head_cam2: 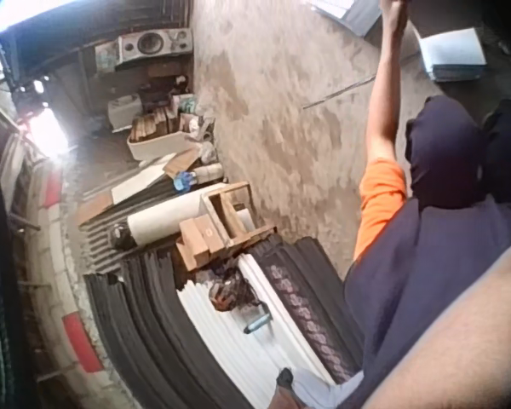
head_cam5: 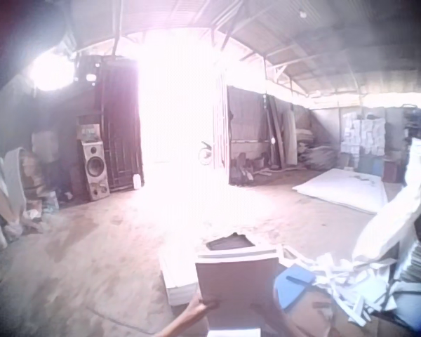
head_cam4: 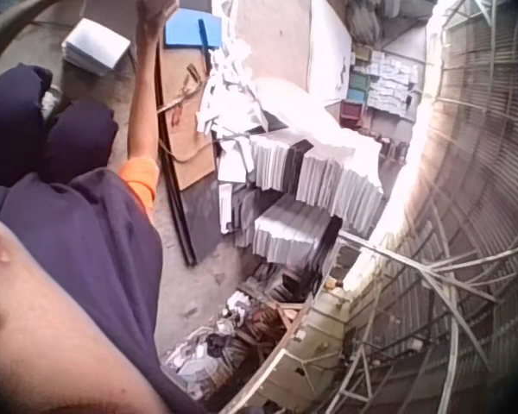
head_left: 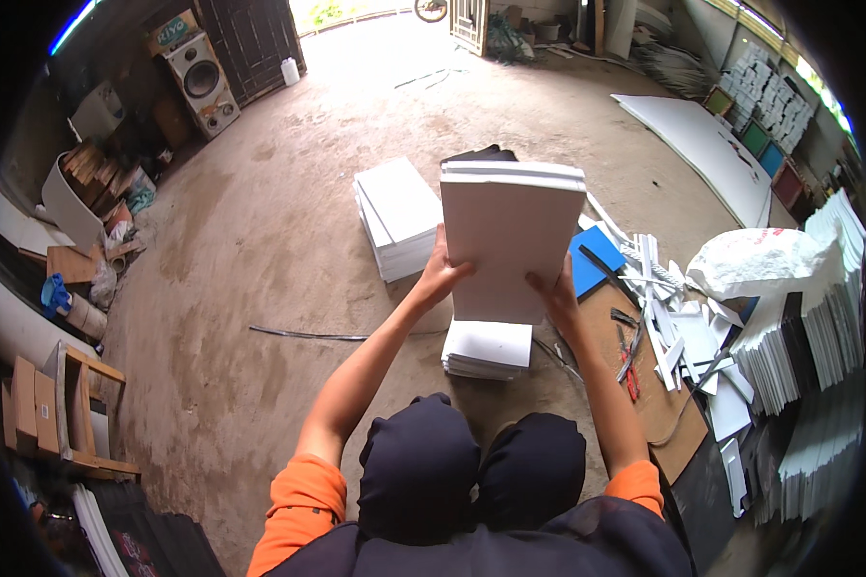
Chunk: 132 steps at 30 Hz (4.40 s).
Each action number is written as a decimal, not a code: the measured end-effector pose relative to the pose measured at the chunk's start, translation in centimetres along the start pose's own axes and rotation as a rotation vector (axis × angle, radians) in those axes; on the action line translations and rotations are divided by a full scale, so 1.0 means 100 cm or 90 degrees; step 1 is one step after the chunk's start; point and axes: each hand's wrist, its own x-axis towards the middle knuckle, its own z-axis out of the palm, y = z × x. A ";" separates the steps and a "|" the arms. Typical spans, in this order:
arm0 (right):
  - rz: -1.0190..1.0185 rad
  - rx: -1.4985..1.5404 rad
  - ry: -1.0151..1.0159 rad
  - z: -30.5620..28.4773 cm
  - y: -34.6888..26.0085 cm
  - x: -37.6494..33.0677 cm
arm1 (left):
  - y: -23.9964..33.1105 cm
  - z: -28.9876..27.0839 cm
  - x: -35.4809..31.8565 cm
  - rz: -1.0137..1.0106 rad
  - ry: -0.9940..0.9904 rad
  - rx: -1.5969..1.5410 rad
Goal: The person sits on the floor and uses scissors to cut black binding strips. They then stack white paper sheets and wrap the cut strips around the stacks to bind them together.
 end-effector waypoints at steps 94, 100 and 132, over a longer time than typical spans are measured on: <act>0.409 -0.112 0.032 -0.023 0.085 -0.047 | -0.283 -0.004 -0.096 -0.692 -0.013 0.015; 0.306 -0.464 0.025 -0.041 0.094 -0.054 | -0.248 0.033 -0.072 -0.666 0.136 0.041; 0.367 -0.037 0.002 0.010 0.096 -0.078 | -0.108 -0.030 -0.078 -0.468 0.143 0.444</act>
